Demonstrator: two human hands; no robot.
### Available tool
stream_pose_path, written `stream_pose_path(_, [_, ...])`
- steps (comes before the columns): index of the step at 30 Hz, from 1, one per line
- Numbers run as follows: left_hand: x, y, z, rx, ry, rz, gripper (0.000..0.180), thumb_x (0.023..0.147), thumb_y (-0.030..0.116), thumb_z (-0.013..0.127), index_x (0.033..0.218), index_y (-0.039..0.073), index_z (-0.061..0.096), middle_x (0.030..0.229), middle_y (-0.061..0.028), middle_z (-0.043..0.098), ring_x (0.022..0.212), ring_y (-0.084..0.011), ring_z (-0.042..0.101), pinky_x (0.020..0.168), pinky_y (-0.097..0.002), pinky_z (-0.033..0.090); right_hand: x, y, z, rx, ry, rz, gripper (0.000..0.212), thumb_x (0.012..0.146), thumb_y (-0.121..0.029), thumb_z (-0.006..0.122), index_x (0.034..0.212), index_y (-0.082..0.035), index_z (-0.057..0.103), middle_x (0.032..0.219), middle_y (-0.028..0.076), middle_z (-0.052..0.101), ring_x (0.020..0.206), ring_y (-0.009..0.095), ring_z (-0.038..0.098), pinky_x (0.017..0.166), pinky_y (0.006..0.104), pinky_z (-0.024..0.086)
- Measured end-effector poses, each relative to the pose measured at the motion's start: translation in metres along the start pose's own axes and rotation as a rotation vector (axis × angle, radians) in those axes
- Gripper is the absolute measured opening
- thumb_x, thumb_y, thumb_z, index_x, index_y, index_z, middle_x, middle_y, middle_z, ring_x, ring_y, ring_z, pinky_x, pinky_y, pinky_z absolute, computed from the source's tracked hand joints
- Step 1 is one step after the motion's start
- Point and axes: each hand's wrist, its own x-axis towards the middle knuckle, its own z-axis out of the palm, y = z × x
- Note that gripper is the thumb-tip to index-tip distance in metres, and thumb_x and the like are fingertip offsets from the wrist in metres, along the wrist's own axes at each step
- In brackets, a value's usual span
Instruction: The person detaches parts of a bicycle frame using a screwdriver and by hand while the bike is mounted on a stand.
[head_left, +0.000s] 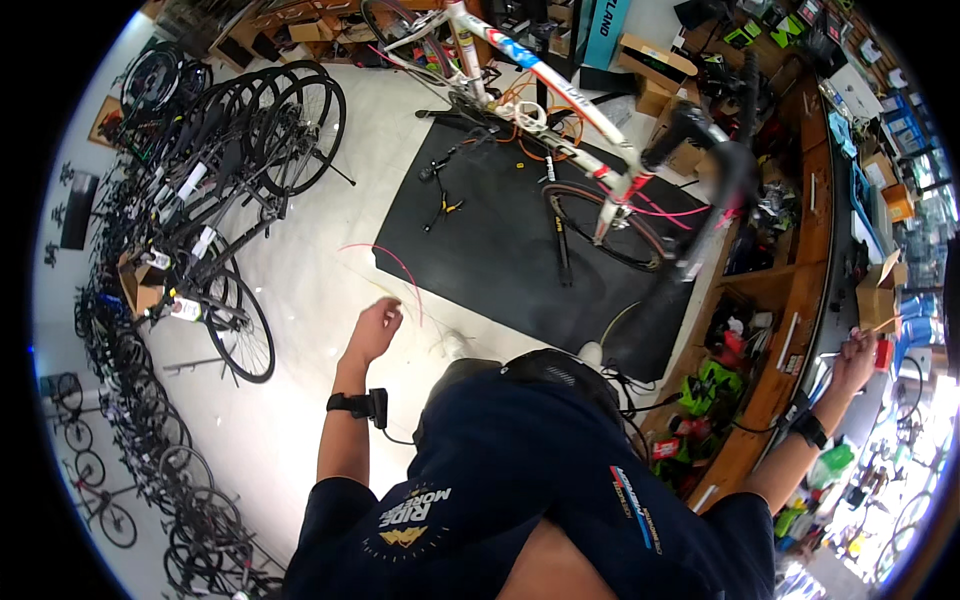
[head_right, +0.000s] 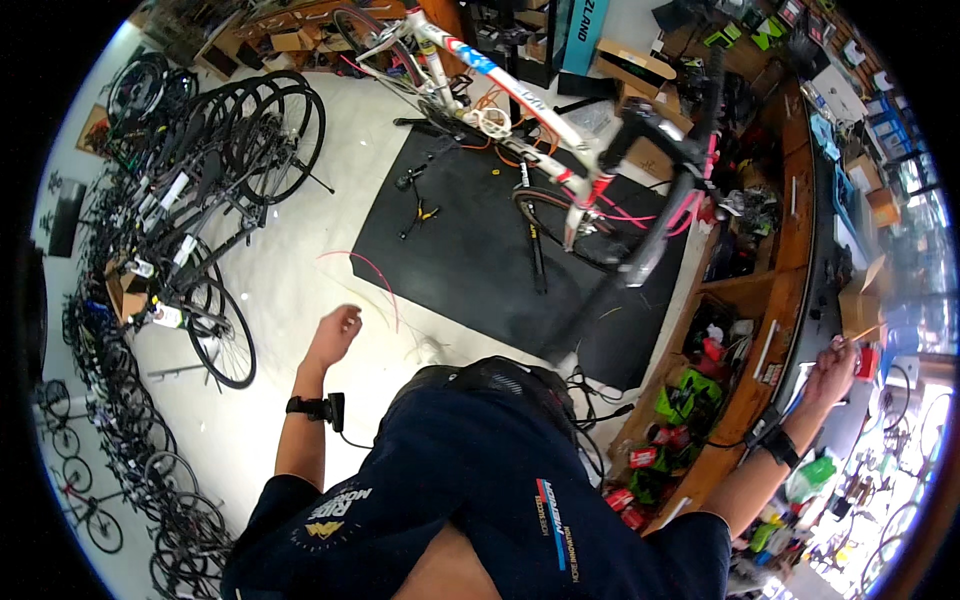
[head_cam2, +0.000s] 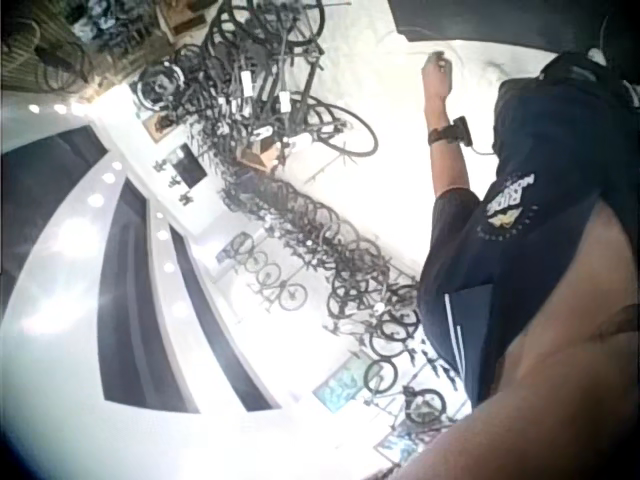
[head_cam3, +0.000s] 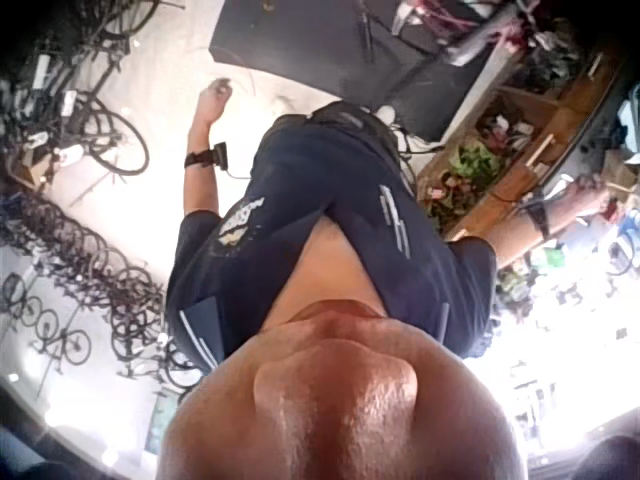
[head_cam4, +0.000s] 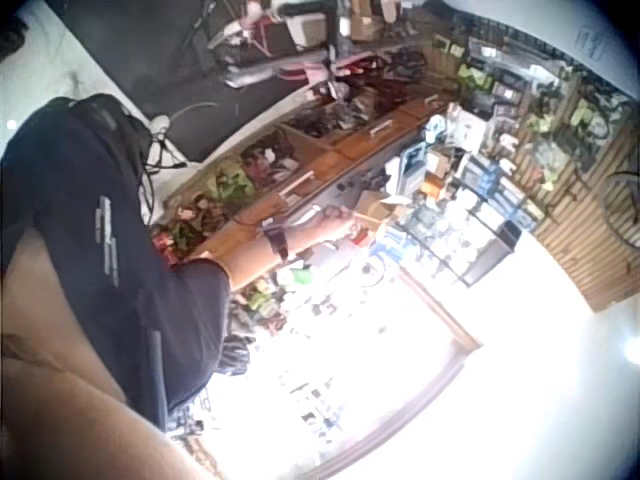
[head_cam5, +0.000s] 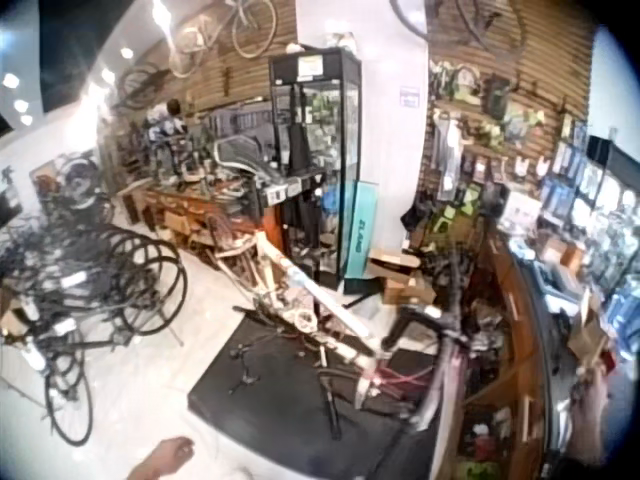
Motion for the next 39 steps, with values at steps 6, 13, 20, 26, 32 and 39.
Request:
stream_pose_path(6, [0.074, 0.038, -0.125, -0.281, 0.192, 0.314, 0.02, 0.088, 0.006, 0.058, 0.107, -0.001, 0.06, 0.093, -0.0114, 0.066, 0.083, -0.0179, 0.064, 0.075, -0.0278, 0.05, -0.216, -0.081, 0.16, -0.009, -0.269, -0.07, 0.016, 0.095, -0.014, 0.053, 0.106, -0.003, 0.055, 0.067, 0.0, 0.053, 0.046, 0.003, 0.034, 0.041, 0.0169, 0.024])
stream_pose_path(13, [0.13, 0.154, -0.186, -0.368, -0.423, 0.854, 0.026, 0.089, 0.008, 0.059, 0.114, 0.0, 0.061, 0.103, -0.0083, 0.064, 0.087, -0.0149, 0.061, 0.078, -0.0266, 0.049, -0.419, -0.058, 0.345, -0.137, -0.727, 0.422, 0.01, 0.072, 0.001, 0.059, 0.08, 0.001, 0.054, 0.061, 0.006, 0.059, 0.05, 0.015, 0.06, 0.045, 0.0244, 0.049])
stream_pose_path(20, [0.204, 0.174, -0.202, -0.693, -0.621, 0.648, 0.028, 0.098, 0.016, 0.047, 0.119, -0.001, 0.057, 0.096, -0.0056, 0.066, 0.074, -0.0069, 0.057, 0.066, -0.0196, 0.045, -0.405, 0.032, 0.513, -0.181, -1.318, 0.678, 0.008, 0.084, -0.002, 0.063, 0.089, 0.002, 0.057, 0.075, 0.008, 0.068, 0.07, 0.011, 0.065, 0.061, 0.0209, 0.048])
stream_pose_path(26, [0.314, 0.141, -0.246, -0.824, -0.482, 0.365, 0.024, 0.098, 0.017, 0.049, 0.108, -0.001, 0.061, 0.083, -0.006, 0.066, 0.063, -0.0066, 0.056, 0.06, -0.0191, 0.046, -0.376, 0.107, 0.633, -0.205, -1.417, 0.477, 0.02, 0.085, -0.008, 0.064, 0.1, 0.004, 0.057, 0.084, 0.012, 0.069, 0.072, 0.014, 0.066, 0.067, 0.0251, 0.05])
stream_pose_path(32, [0.507, 0.045, -0.219, -0.539, -0.447, 0.374, 0.019, 0.096, 0.013, 0.051, 0.105, 0.0, 0.06, 0.078, -0.0042, 0.064, 0.06, -0.0065, 0.053, 0.057, -0.0203, 0.044, -0.338, 0.1, 0.669, -0.821, -1.132, 0.077, 0.042, 0.084, -0.019, 0.066, 0.119, 0.0, 0.051, 0.096, 0.012, 0.066, 0.082, 0.02, 0.064, 0.071, 0.0297, 0.05])
stream_pose_path(39, [0.642, 0.033, -0.125, -0.32, -0.469, 0.585, 0.02, 0.091, 0.018, 0.057, 0.096, 0.001, 0.065, 0.07, -0.0073, 0.065, 0.057, -0.0125, 0.059, 0.055, -0.028, 0.046, -0.376, 0.08, 0.655, -0.534, -0.336, 0.35, 0.029, 0.09, -0.009, 0.057, 0.116, 0.003, 0.052, 0.094, 0.007, 0.065, 0.082, 0.009, 0.057, 0.072, 0.0227, 0.045])
